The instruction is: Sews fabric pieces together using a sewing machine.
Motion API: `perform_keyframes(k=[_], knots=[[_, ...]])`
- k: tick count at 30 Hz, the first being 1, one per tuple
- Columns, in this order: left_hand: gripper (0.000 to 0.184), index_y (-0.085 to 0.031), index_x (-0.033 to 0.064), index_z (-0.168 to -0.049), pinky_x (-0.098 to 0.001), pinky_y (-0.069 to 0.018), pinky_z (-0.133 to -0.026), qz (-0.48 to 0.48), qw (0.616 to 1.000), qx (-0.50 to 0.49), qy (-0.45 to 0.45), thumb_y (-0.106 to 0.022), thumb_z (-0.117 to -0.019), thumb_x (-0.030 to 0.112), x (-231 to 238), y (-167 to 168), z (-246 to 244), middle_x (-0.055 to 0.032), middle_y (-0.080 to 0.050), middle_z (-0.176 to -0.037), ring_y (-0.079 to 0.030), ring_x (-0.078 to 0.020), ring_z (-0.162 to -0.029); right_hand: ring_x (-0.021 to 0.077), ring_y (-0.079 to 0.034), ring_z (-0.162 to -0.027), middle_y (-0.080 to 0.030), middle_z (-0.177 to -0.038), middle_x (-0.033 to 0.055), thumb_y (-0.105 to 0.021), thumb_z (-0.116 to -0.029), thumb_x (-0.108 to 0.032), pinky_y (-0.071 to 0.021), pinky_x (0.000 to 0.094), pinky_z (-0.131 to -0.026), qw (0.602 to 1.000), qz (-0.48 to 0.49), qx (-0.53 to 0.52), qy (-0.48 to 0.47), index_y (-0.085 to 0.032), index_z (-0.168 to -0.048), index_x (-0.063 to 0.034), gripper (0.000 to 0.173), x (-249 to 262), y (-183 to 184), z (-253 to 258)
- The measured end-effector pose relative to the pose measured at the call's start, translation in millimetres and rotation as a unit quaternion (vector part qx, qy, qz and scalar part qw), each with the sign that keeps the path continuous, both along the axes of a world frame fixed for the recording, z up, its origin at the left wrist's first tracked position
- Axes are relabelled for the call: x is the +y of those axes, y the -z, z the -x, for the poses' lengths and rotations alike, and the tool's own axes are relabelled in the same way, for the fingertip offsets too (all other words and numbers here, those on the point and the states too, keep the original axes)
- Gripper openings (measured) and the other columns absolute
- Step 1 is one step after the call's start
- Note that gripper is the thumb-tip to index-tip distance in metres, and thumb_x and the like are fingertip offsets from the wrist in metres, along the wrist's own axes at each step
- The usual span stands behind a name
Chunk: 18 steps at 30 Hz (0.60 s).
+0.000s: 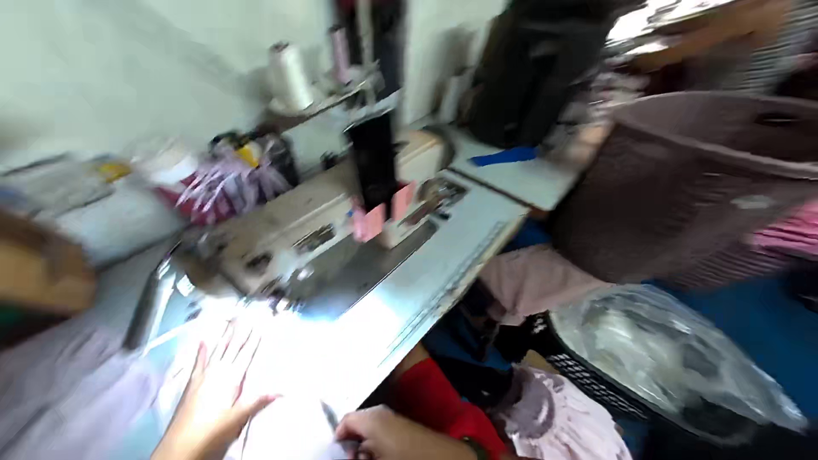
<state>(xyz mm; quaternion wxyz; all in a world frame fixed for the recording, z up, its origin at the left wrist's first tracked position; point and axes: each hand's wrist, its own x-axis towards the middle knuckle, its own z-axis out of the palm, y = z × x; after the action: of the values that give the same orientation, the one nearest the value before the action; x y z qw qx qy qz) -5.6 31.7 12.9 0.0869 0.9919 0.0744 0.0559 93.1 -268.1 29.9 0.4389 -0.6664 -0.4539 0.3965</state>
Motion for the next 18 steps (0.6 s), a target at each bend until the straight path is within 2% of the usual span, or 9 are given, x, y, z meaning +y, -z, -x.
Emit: perform_keyframes(k=[3, 4, 7, 10, 11, 12, 14, 16, 18], knots=[[0.097, -0.060, 0.0039, -0.141, -0.0773, -0.0139, -0.117, -0.006, 1.000, 0.010, -0.016, -0.036, -0.0910, 0.083, -15.2, -1.3, 26.3, -0.0256, -0.048, -0.153, -0.035, -0.0478, -0.148, 0.0268, -0.067, -0.079, -0.069, -0.091, 0.0211, -0.068, -0.0928, -0.007, -0.0558, 0.0408, -0.076, 1.000, 0.015, 0.013, -0.016, -0.068, -0.110, 0.0093, 0.024, -8.4, 4.0, 9.9], [0.092, -0.061, 0.0048, -0.140, -0.0763, -0.0207, -0.116, -0.011, 1.000, 0.007, -0.001, -0.035, -0.0938, 0.080, -28.3, 0.4, 34.1, -0.0234, -0.054, -0.149, -0.044, -0.0457, -0.143, 0.0257, -0.066, -0.077, -0.069, -0.088, 0.0203, -0.068, -0.0927, -0.009, -0.0551, 0.0402, -0.074, 1.000, 0.018, 0.013, -0.015, -0.068, -0.106, 0.0091, 0.023, -11.7, 9.1, 12.5], [0.084, -0.051, 0.0222, -0.152, -0.0669, -0.0301, -0.116, -0.022, 0.999, 0.005, 0.043, -0.026, -0.0961, 0.079, -36.0, 4.4, 58.5, -0.0058, -0.048, -0.159, -0.042, -0.0331, -0.147, 0.0228, -0.067, -0.069, -0.069, -0.082, 0.0175, -0.065, -0.0971, -0.013, -0.0575, 0.0396, -0.068, 0.996, 0.051, 0.044, -0.049, -0.067, -0.106, 0.0076, 0.022, -24.9, 18.2, 21.9], [0.061, -0.061, 0.0262, -0.143, -0.0693, -0.0213, -0.120, 0.024, 1.000, -0.016, -0.009, -0.032, -0.1040, 0.063, -7.4, -5.2, 65.5, -0.0035, -0.053, -0.154, -0.037, -0.0329, -0.150, 0.0194, -0.070, -0.068, -0.071, -0.080, 0.0141, -0.062, -0.1012, -0.016, -0.0603, 0.0374, -0.069, 0.994, 0.061, 0.064, -0.068, -0.067, -0.103, 0.0054, 0.022, -35.2, 22.2, 32.5], [0.051, -0.071, 0.0215, -0.130, -0.0651, -0.0255, -0.120, 0.045, 0.996, -0.067, -0.034, -0.038, -0.1070, 0.052, -8.9, -10.7, 58.5, -0.0034, -0.062, -0.144, -0.046, -0.0301, -0.144, 0.0175, -0.072, -0.070, -0.072, -0.081, 0.0126, -0.062, -0.1015, -0.017, -0.0609, 0.0355, -0.071, 0.996, 0.043, 0.044, -0.057, -0.069, -0.100, 0.0040, 0.022, -36.0, 24.7, 34.0], [0.043, -0.077, 0.0159, -0.116, -0.0587, -0.0370, -0.115, 0.046, 0.991, -0.115, -0.059, -0.045, -0.1071, 0.043, -18.1, -16.6, 47.3, -0.0047, -0.070, -0.130, -0.058, -0.0274, -0.131, 0.0167, -0.071, -0.073, -0.073, -0.082, 0.0119, -0.063, -0.1007, -0.018, -0.0602, 0.0344, -0.072, 0.999, 0.012, 0.009, -0.040, -0.070, -0.094, 0.0030, 0.023, -36.2, 29.7, 36.1], [0.033, -0.077, 0.0079, -0.106, -0.0501, -0.0543, -0.093, 0.064, 0.980, -0.150, -0.111, -0.053, -0.1042, 0.031, -46.7, -24.2, 20.0, -0.0090, -0.074, -0.106, -0.070, -0.0248, -0.101, 0.0206, -0.069, -0.084, -0.071, -0.091, 0.0145, -0.066, -0.0987, -0.019, -0.0583, 0.0359, -0.077, 0.996, -0.048, -0.068, -0.016, -0.072, -0.086, 0.0025, 0.026, -36.9, 37.9, 40.2], [0.031, -0.074, 0.0035, -0.106, -0.0499, -0.0589, -0.082, 0.100, 0.974, -0.119, -0.165, -0.056, -0.1028, 0.029, -66.7, -23.6, -6.3, -0.0119, -0.073, -0.094, -0.072, -0.0267, -0.088, 0.0199, -0.070, -0.087, -0.072, -0.095, 0.0138, -0.067, -0.0982, -0.021, -0.0597, 0.0348, -0.078, 0.988, -0.080, -0.128, 0.006, -0.074, -0.085, -0.0007, 0.025, -39.0, 40.4, 43.5], [0.029, -0.072, 0.0012, -0.105, -0.0549, -0.0567, -0.078, 0.103, 0.968, -0.062, -0.220, -0.058, -0.1007, 0.026, -75.1, -23.5, -26.2, -0.0153, -0.072, -0.093, -0.071, -0.0331, -0.090, 0.0179, -0.071, -0.091, -0.073, -0.101, 0.0121, -0.066, -0.0987, -0.022, -0.0600, 0.0330, -0.082, 0.984, -0.085, -0.156, 0.021, -0.076, -0.089, -0.0029, 0.023, -44.0, 37.5, 44.2]])
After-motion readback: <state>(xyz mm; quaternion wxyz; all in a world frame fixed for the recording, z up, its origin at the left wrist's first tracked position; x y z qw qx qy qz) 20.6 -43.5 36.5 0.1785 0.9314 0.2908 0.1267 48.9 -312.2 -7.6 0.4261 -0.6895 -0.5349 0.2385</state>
